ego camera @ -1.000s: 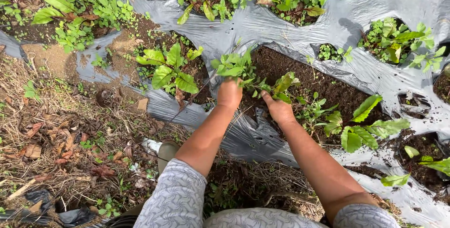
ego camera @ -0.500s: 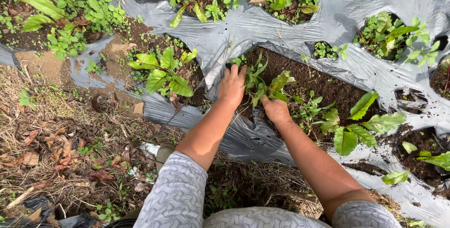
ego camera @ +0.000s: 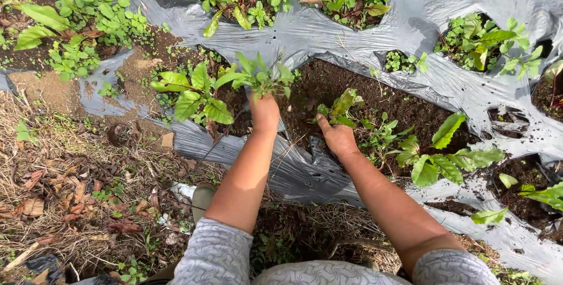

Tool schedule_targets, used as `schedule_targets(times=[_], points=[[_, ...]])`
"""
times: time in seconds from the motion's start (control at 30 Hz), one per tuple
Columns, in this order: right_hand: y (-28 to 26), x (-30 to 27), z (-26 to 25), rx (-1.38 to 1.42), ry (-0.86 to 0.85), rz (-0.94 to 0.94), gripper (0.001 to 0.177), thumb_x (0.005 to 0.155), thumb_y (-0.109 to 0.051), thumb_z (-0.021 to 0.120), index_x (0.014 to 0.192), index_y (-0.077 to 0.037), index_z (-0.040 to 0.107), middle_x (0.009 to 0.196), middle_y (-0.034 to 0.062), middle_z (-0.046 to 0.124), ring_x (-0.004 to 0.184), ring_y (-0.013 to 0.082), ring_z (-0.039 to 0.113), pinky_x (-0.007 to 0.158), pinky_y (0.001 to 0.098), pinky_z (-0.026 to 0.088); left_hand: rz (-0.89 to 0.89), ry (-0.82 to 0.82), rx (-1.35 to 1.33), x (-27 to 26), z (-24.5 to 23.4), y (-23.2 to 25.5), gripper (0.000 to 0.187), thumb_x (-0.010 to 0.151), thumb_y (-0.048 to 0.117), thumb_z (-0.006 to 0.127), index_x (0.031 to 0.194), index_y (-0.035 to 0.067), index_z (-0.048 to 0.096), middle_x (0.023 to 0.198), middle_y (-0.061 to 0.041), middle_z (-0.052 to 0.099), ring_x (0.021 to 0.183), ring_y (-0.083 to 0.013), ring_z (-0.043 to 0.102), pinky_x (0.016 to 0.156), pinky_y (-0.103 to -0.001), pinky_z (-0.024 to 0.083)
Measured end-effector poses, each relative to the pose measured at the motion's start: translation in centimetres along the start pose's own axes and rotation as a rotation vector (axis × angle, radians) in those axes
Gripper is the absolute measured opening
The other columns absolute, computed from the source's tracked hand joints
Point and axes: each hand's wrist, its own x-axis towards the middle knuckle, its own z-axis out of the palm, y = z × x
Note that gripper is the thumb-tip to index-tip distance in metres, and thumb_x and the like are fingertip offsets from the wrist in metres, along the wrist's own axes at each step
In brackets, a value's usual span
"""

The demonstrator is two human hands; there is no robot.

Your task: The person weeds a garden bed by hand, pulling small unwanted plants from the soil around larger leafy crops. The person gathers the removed weeds and discards them to the side.

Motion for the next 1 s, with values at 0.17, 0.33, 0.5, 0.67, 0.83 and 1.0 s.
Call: schedule_targets(times=[0.17,0.33,0.5,0.67,0.83,1.0], points=[[0.6,0.5,0.5,0.045,0.021,-0.041,0.07,0.096,-0.062,0.066,0.133,-0.003,0.069,0.134,0.0241,0.067,0.136,0.0412,0.053,0.118,0.0554,0.041,-0.232,-0.345,0.279,-4.7,-0.6,8.8,0.057,0.11,0.026,0.04,0.155,-0.009,0.029,0.127,-0.024,0.056,0.114,-0.0331,0.062,0.099,-0.04,0.058],[1.2,0.7,0.8,0.048,0.01,-0.039,0.072,0.096,-0.061,0.066,0.135,0.0,0.067,0.137,0.0252,0.065,0.139,0.0416,0.051,0.12,0.0555,0.039,-0.095,-0.434,0.689,-2.6,3.0,5.8,0.069,0.11,0.022,0.041,0.159,-0.012,0.006,0.105,-0.029,0.067,0.083,-0.0346,0.072,0.059,-0.043,0.065],[2.3,1.7,1.8,0.055,0.019,-0.027,0.07,0.099,-0.059,0.065,0.135,0.001,0.067,0.136,0.0254,0.065,0.138,0.0411,0.052,0.119,0.0549,0.04,-0.051,-0.216,0.726,-1.0,4.6,4.8,0.069,0.107,0.026,0.053,0.157,-0.009,0.022,0.098,-0.018,0.069,0.077,-0.0258,0.071,0.053,-0.04,0.064],[1.1,1.1,1.1,0.032,-0.004,-0.027,0.074,0.098,-0.061,0.064,0.136,0.002,0.065,0.138,0.0247,0.064,0.138,0.0393,0.052,0.119,0.0542,0.04,-0.01,-0.063,0.238,-1.9,3.9,0.2,0.041,0.106,0.02,0.054,0.14,-0.003,0.047,0.121,-0.03,0.062,0.114,-0.0459,0.064,0.089,-0.058,0.064],[1.5,1.8,1.4,0.028,0.005,-0.045,0.071,0.099,-0.058,0.065,0.136,0.001,0.065,0.137,0.0247,0.065,0.138,0.0396,0.053,0.119,0.0538,0.041,0.155,0.073,0.402,-3.9,4.7,3.9,0.024,0.091,0.021,0.068,0.078,0.003,0.076,0.069,-0.023,0.07,0.075,-0.0449,0.073,0.059,-0.059,0.056],[-0.8,1.2,1.1,0.007,0.012,-0.08,0.07,0.1,-0.058,0.063,0.135,0.002,0.065,0.136,0.0241,0.066,0.137,0.0393,0.054,0.119,0.0544,0.042,-0.043,-0.255,0.776,-2.7,5.5,9.9,0.072,0.105,0.03,0.061,0.16,0.0,0.026,0.106,-0.021,0.074,0.088,-0.0322,0.075,0.071,-0.05,0.068]])
